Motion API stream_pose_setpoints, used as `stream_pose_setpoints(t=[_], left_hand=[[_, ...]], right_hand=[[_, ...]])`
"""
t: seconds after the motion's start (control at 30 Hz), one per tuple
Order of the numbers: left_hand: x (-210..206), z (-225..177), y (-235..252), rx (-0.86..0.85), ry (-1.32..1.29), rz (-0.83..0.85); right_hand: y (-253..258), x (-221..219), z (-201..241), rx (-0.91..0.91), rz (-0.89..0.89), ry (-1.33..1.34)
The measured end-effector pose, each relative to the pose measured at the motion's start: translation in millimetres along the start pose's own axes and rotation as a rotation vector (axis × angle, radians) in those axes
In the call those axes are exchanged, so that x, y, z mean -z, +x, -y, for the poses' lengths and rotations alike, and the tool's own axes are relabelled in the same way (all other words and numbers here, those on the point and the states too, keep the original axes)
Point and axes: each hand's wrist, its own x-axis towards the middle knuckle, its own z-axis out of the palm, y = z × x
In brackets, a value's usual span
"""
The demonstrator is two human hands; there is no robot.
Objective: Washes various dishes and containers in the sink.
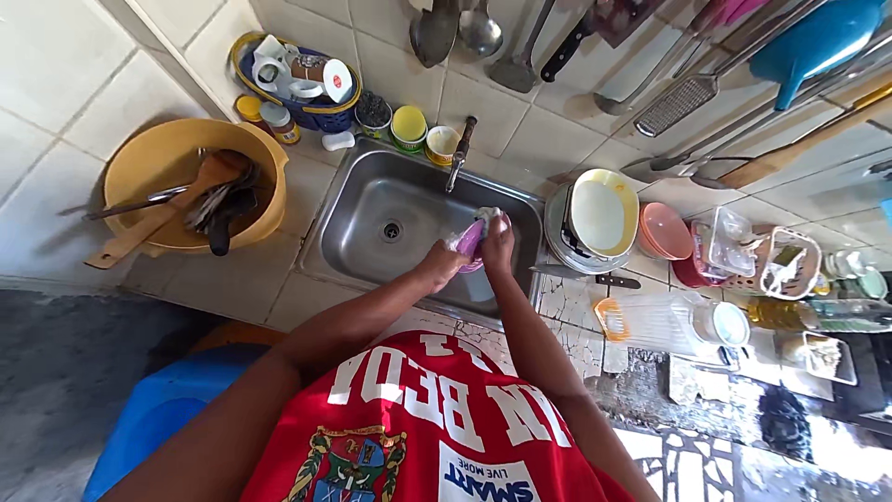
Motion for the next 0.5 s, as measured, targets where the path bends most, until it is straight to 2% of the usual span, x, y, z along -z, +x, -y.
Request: stream_pose_setpoints(t=[0.07,0.1,0.13,0.2,0.27,0.3,0.33,0.43,0.5], left_hand=[[2.7,20.8,-0.1,-0.056,-0.083,-0.005],[6.0,29.3,-0.7,-0.025,-0.103,0.019],[9.2,34.0,-1.4,0.045,-0.123,0.047],[16.3,28.9,4.6,0.232,-0.095,0.099],[16.8,16.7,7.7,0.351,0.002,0.176],[13.8,10.2,8.6,0.361,0.029,0.177],[9.1,4.2,8.1,0.338,0.037,0.133],[-3.1,2.5,3.9,0.159,-0.031,-0.028],[-0.6,14.7,3.7,0.039,-0.067,-0.002]], right_hand=[[11.3,0.8,-11.8,-0.244,0.02,0.055],[14.2,4.2,-13.9,-0.311,0.095,-0.026],[13.4,11.1,-9.4,-0.304,0.212,-0.176],[7.9,19.0,14.3,-0.021,0.467,-0.57],[-5.6,10.6,28.5,0.267,0.541,-0.766],[-8.3,7.3,27.6,0.314,0.506,-0.74],[-6.4,6.2,23.8,0.285,0.442,-0.636],[4.6,6.2,4.3,-0.08,0.124,-0.155],[7.6,1.8,-19.5,-0.372,-0.063,0.151]])
